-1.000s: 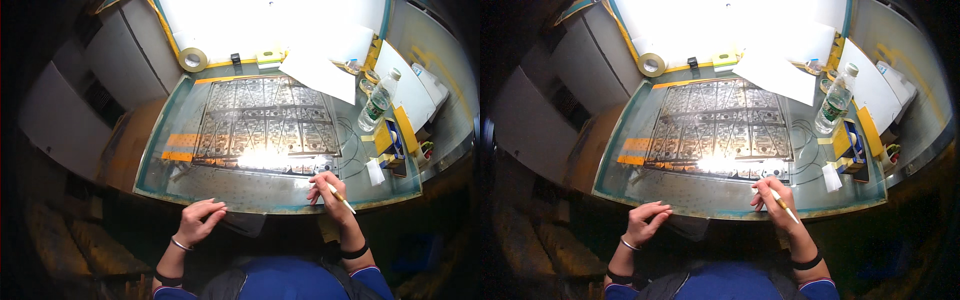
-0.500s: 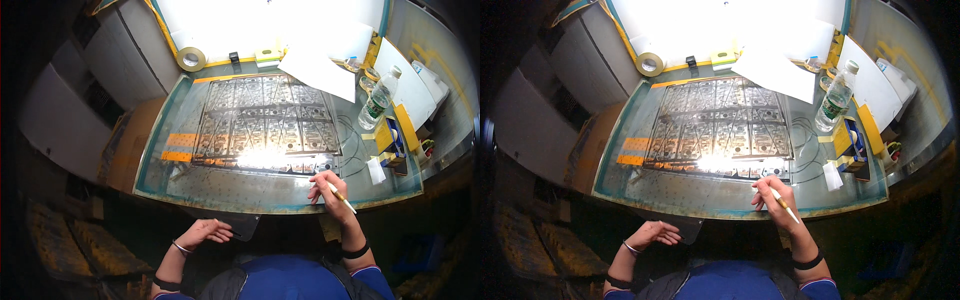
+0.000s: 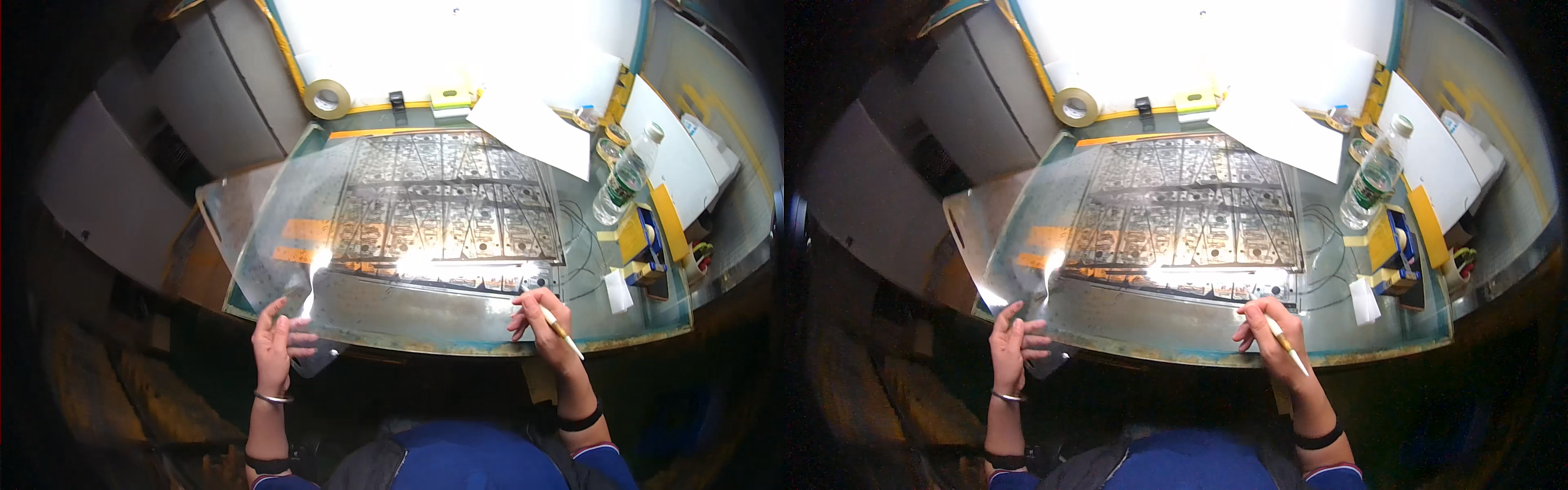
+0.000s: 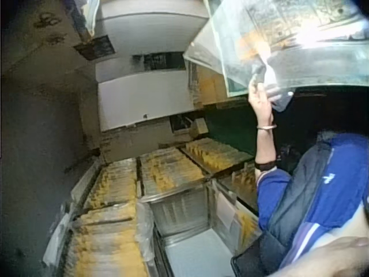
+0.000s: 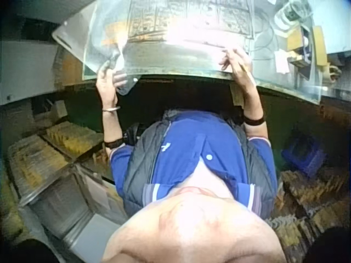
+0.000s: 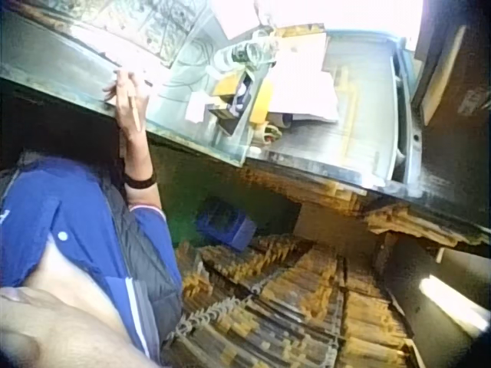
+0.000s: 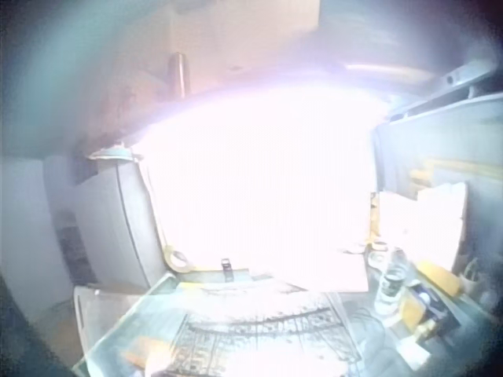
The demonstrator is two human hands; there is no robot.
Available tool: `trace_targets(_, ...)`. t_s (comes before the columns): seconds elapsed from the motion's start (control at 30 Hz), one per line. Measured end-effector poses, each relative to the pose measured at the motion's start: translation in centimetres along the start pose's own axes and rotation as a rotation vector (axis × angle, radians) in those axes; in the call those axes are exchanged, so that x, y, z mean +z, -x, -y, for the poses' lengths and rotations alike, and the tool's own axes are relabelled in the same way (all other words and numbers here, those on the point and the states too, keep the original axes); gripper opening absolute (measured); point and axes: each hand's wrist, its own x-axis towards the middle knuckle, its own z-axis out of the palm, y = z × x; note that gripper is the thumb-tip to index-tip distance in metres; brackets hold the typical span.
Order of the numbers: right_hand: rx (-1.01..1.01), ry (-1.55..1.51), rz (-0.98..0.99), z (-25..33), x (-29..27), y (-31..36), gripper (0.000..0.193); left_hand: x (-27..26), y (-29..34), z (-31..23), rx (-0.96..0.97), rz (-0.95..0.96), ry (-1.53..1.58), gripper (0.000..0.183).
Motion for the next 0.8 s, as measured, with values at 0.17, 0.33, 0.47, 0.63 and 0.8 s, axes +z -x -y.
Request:
trace_targets(0.17, -0.067, -0.109, -0.222, -0.9, -0.1, -0.2, 0.025, -2.0, -1.5, 0.2, 0.086, -0.088, 0.139, 0.035)
trace_targets(0.33, -0.059, -0.396, -0.412, -1.0, -0.5, -0.6, 0.026, -2.9, -2.3, 0.5, 0.126, 0.001, 0.296, 0.034)
trace_targets(0.47, -0.066, -0.532, -0.457, -1.5, -1.5, -0.9, 0.027, -1.8, -2.8, 0.1, 0.121, 0.09, 0.335, 0.033)
trace_targets(0.63, -0.079, -0.573, -0.423, -0.8, -1.4, -0.7, 0.026, -0.8, -3.6, 0.6, 0.172, 0.128, 0.411, 0.033)
trace_targets(0.8, -0.06, -0.592, -0.389, -0.8, -1.9, -0.3, 0.024, -0.4, -4.0, 0.9, 0.192, 0.157, 0.448, 0.033)
